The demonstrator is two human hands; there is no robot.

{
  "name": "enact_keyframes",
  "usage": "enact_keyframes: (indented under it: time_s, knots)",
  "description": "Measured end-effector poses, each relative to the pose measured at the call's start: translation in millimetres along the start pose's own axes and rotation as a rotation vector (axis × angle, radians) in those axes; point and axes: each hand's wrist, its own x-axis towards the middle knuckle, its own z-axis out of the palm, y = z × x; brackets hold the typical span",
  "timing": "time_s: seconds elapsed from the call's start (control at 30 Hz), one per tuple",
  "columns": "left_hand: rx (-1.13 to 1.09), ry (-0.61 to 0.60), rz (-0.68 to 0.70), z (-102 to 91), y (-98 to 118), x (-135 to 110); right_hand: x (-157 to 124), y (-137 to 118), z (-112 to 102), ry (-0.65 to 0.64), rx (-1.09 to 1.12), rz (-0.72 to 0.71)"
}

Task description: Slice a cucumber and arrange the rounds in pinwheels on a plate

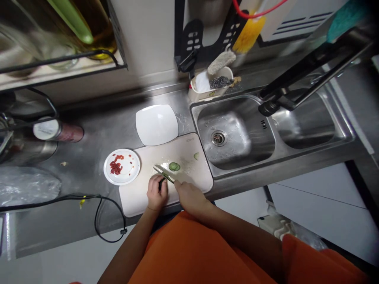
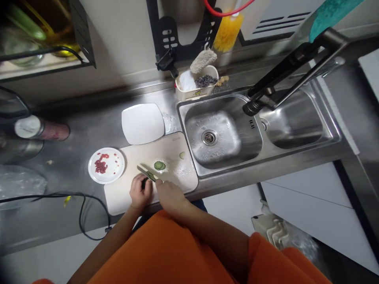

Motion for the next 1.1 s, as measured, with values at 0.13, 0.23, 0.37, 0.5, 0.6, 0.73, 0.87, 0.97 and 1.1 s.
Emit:
enact_keyframes:
  time_s: [0.13, 0.23, 0.37, 0.5, 0.6, 0.73, 0.87, 0.97, 1.1]
  knots:
    - [-0.004, -0.007, -0.002, -0.2, 0.1, 0.3, 6.7, -0.4, 3.1, 0.015, 0.017, -0.010]
    - [-0.002, -0.007, -0.003, -0.4, 0.2, 0.5, 13.0, -0.6, 7.4, 0.034, 0.032, -0.032]
    - [-0.008, -0.011, 0.006, -0.8, 0.8, 1.2, 22.7, -2.4, 12.9, 0.061, 0.070, -0.047]
    - [-0.009, -0.003, 0.008, -0.6, 1.0, 0.8, 29.2, -4.9, 15.6, 0.086, 0.093, -0.053]
    - [-0.011, -0.003, 0.008, -0.5, 0.8, 0.5, 29.4, -4.8, 13.9, 0.090, 0.097, -0.051]
    - [-0.014, -0.023, 0.012, -0.7, -0.1, 0.5, 25.7, 0.5, 9.6, 0.090, 0.089, -0.052]
    - [-0.025, -0.017, 0.020, -0.8, -1.2, -0.1, 19.1, 8.2, 10.4, 0.108, 0.057, -0.013]
    - [-0.013, -0.011, 0.013, -0.7, -1.3, -0.6, 10.9, 11.2, 12.1, 0.101, 0.032, 0.017]
    - [0.001, -0.010, 0.008, -0.7, -1.1, -0.9, -3.9, 9.4, 9.3, 0.056, -0.001, 0.015]
